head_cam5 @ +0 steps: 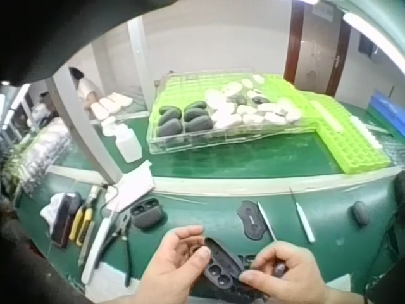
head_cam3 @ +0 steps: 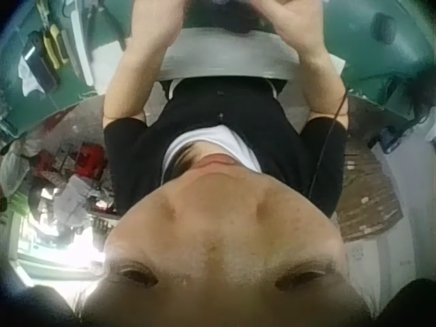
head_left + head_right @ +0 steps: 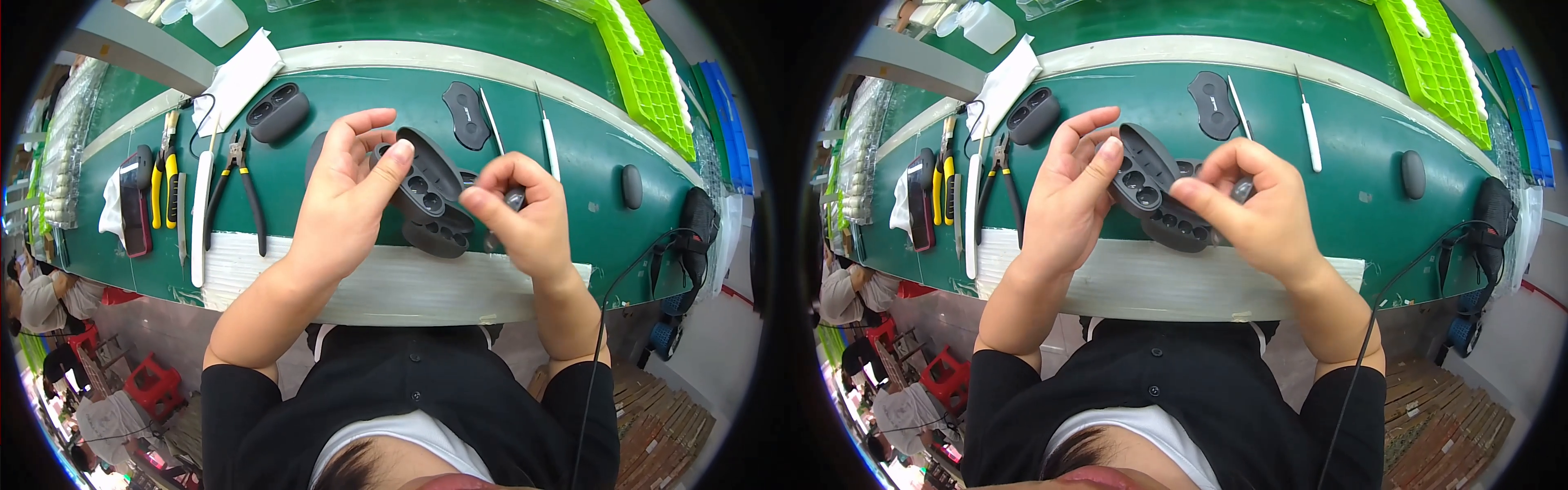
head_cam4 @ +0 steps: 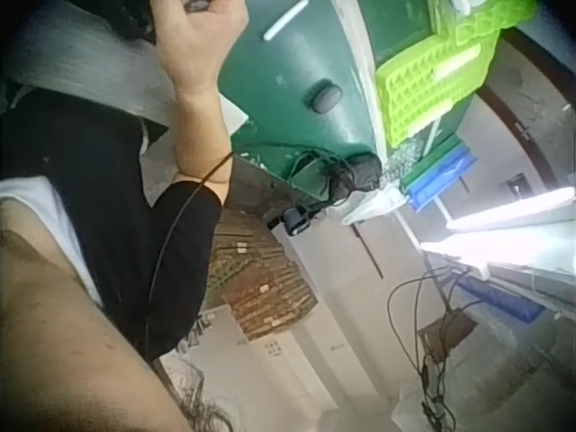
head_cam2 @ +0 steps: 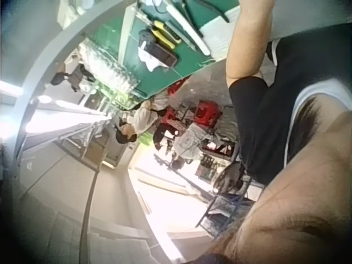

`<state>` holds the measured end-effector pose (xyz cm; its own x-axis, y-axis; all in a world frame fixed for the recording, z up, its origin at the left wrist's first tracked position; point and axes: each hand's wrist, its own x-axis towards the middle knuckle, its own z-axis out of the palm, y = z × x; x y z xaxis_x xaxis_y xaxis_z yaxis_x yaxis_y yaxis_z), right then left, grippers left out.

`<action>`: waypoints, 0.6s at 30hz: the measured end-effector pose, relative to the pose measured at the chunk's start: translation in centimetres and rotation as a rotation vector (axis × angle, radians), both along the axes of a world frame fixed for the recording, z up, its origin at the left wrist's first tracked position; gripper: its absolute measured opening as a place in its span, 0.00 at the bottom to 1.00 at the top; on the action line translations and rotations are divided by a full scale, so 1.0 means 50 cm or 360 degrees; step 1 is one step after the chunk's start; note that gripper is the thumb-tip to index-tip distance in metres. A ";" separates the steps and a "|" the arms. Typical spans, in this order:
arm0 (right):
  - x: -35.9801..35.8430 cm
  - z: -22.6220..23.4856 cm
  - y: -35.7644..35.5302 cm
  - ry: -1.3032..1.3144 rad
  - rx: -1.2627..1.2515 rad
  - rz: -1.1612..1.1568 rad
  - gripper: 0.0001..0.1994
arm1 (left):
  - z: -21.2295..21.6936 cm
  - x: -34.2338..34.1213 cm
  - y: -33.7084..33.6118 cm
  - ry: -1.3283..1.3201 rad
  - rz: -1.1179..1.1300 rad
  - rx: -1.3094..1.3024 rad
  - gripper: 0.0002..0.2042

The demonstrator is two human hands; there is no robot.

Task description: Assembling and gluing components of a electronic device case on a manufacturing line.

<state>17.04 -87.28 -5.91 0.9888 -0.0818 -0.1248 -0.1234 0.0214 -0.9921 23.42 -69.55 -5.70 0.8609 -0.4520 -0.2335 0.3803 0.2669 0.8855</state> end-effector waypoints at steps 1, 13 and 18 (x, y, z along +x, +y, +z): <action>0.000 -0.001 0.006 -0.0122 -0.0280 -0.0034 0.08 | -0.002 -0.002 -0.002 -0.0109 0.0007 0.0072 0.19; -0.006 -0.001 0.010 -0.0102 -0.0609 0.0003 0.09 | -0.005 -0.008 -0.013 -0.0184 -0.0119 0.0124 0.19; -0.003 -0.010 0.013 -0.0123 -0.0685 0.0042 0.09 | -0.001 -0.005 -0.010 -0.0109 -0.0113 0.0083 0.19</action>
